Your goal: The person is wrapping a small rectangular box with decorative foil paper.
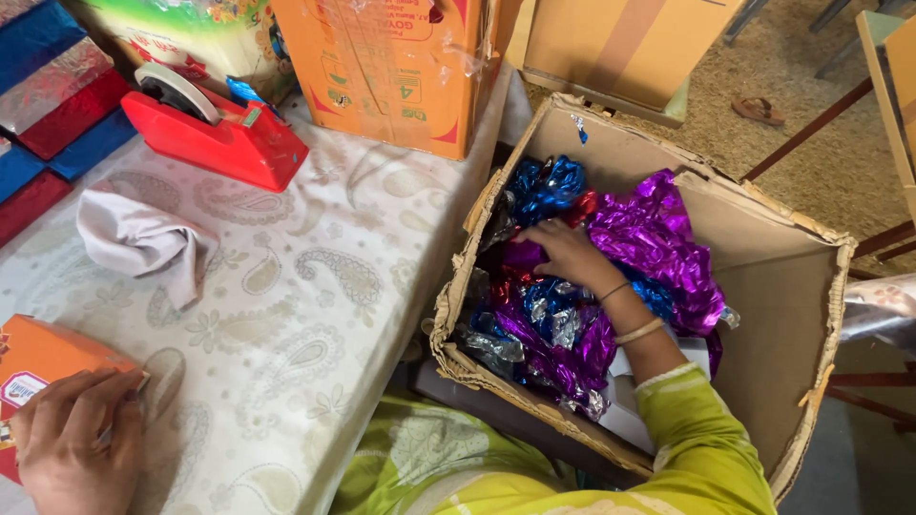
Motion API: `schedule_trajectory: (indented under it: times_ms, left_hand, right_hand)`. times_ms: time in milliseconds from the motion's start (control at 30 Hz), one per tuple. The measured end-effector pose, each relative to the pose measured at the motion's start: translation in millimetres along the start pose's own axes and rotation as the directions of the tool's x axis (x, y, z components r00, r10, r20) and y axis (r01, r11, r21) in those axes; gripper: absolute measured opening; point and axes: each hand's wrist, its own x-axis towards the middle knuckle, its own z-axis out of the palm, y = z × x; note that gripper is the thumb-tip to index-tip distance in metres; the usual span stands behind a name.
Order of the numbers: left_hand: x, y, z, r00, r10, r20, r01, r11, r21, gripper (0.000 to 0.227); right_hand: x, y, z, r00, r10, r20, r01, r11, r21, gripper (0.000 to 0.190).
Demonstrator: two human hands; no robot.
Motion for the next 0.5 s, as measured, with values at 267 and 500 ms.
schedule_trajectory:
  times_ms: [267, 500]
  left_hand:
    - [-2.8, -2.9, 2.9, 1.000, 0.001, -0.001, -0.001, 1.000, -0.014, 0.016]
    - [0.0, -1.0, 0.3, 1.000, 0.012, 0.001, -0.012, 1.000, 0.003, 0.013]
  right_hand:
    - [-8.2, 39.7, 0.0, 0.996, -0.027, -0.084, 0.047, 0.969, 0.244, 0.067]
    - [-18.6, 29.6, -36.9, 0.997, -0.065, -0.033, 0.072, 0.953, 0.295, 0.062]
